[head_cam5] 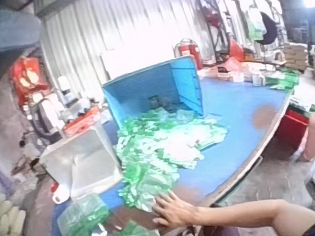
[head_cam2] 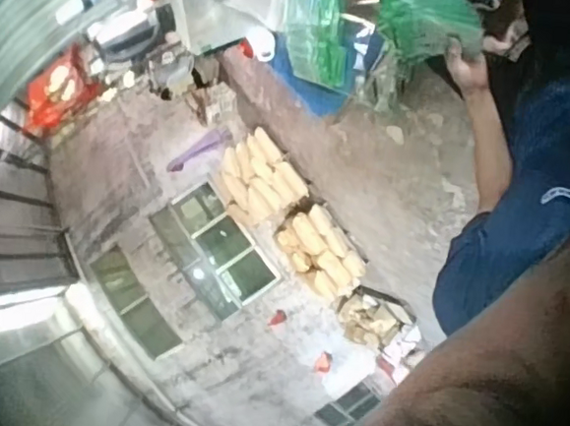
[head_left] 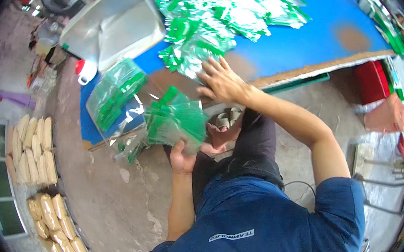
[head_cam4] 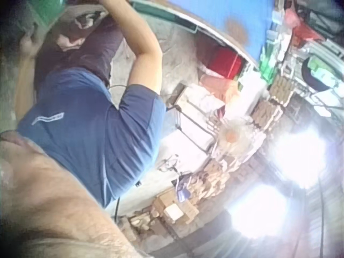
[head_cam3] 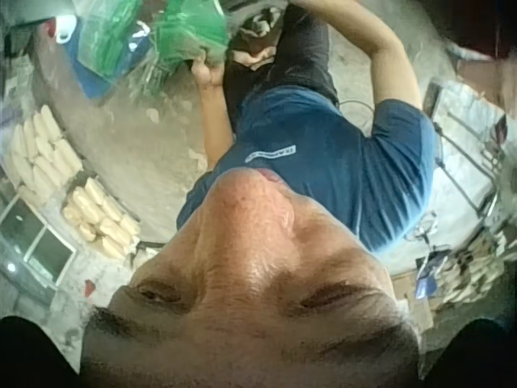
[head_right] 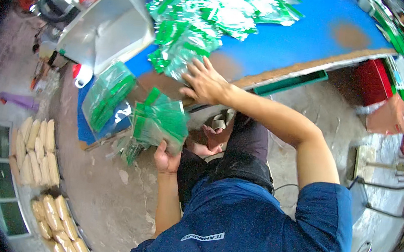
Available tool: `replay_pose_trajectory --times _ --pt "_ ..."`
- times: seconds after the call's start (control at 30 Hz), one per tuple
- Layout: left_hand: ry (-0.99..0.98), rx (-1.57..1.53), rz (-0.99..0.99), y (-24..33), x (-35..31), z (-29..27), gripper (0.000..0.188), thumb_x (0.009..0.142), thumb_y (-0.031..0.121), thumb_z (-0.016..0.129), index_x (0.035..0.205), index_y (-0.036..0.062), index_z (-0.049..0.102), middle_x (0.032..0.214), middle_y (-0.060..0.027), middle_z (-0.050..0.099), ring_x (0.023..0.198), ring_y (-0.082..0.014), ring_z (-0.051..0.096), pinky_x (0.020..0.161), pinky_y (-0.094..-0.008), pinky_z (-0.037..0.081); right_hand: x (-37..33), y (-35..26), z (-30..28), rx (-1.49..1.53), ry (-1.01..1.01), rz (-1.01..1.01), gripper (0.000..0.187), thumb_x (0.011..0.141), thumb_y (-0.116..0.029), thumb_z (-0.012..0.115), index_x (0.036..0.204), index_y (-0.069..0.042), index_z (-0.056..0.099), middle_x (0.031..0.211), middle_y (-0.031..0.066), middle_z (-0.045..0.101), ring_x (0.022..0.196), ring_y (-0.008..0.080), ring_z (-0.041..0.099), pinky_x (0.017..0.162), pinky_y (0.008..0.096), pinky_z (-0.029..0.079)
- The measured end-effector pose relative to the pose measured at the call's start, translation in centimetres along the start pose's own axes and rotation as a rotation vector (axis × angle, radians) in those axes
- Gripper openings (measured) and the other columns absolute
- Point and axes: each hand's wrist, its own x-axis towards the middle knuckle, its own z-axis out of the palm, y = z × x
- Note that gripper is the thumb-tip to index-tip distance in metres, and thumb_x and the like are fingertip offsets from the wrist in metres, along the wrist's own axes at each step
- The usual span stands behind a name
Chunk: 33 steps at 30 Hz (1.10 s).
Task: Packing small green plastic bags into larger clear plastic sleeves.
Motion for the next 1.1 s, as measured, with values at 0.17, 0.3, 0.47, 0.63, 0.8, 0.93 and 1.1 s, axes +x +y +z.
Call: replay_pose_trajectory --times 0.17,0.3,0.47,0.63,0.8,0.93,1.1 --pt "0.070 0.107 -0.001 -0.2 1.4 1.4 0.058 0.088 0.006 0.069 0.141 0.0044 0.047 0.137 -0.0093 0.056 0.128 -0.0271 0.053 0.112 -0.0454 0.041 0.7 -1.6 -1.9 0.651 -0.297 -0.077 0.043 0.102 -0.035 0.048 0.119 0.002 0.059 0.117 0.0229 0.063 0.112 0.0386 0.061 0.097 0.0439 0.049" --pt "0.150 0.122 -0.075 -0.2 1.3 0.4 0.058 0.087 0.006 0.070 0.140 0.0045 0.048 0.136 -0.0088 0.057 0.127 -0.0267 0.053 0.111 -0.0442 0.041 4.1 1.9 -0.5 -0.260 0.247 0.096 0.048 0.100 -0.043 0.052 0.126 -0.004 0.056 0.133 0.0250 0.054 0.119 0.0431 0.054 0.104 0.0469 0.041" --pt "0.113 0.119 -0.024 -0.1 0.5 0.3 0.065 0.079 0.006 0.073 0.139 0.0040 0.048 0.134 -0.0088 0.057 0.128 -0.0303 0.052 0.112 -0.0472 0.040 -0.4 -0.2 -0.5 0.380 -0.146 -0.107 0.045 0.101 -0.041 0.050 0.115 0.000 0.058 0.123 0.0241 0.057 0.112 0.0435 0.056 0.098 0.0485 0.043" --pt "0.116 0.094 -0.055 -0.2 1.6 0.0 0.058 0.083 0.008 0.072 0.136 0.0018 0.051 0.130 -0.0093 0.060 0.124 -0.0298 0.055 0.111 -0.0467 0.041 3.4 0.6 -3.9 0.521 -0.176 0.155 0.051 0.102 -0.045 0.044 0.114 0.002 0.060 0.111 0.0271 0.061 0.110 0.0440 0.057 0.095 0.0505 0.045" --pt "0.016 -0.017 -0.101 -0.9 0.6 -1.7 0.065 0.083 0.019 0.078 0.139 0.0027 0.050 0.134 -0.0119 0.059 0.126 -0.0314 0.054 0.111 -0.0468 0.040 1.5 4.5 0.0 -0.113 -0.080 0.097 0.057 0.100 -0.051 0.046 0.133 -0.006 0.056 0.132 0.0263 0.050 0.134 0.0452 0.039 0.110 0.0629 0.028" --pt "-0.049 -0.157 -0.050 -1.8 0.9 -3.0 0.060 0.088 0.018 0.072 0.140 0.0022 0.048 0.141 -0.0150 0.054 0.132 -0.0363 0.049 0.114 -0.0562 0.035 -0.7 -1.8 -1.9 0.180 -0.216 -0.117 0.036 0.096 -0.034 0.055 0.117 -0.005 0.061 0.110 0.0174 0.056 0.111 0.0380 0.053 0.097 0.0537 0.041" --pt "0.091 -0.168 -0.068 -2.1 2.9 0.1 0.060 0.091 0.014 0.068 0.144 0.0020 0.042 0.146 -0.0156 0.050 0.138 -0.0368 0.043 0.120 -0.0620 0.025 2.5 5.8 0.6 0.176 0.209 -0.011 0.027 0.096 -0.028 0.056 0.106 -0.002 0.061 0.115 0.0173 0.057 0.110 0.0386 0.053 0.092 0.0509 0.045"
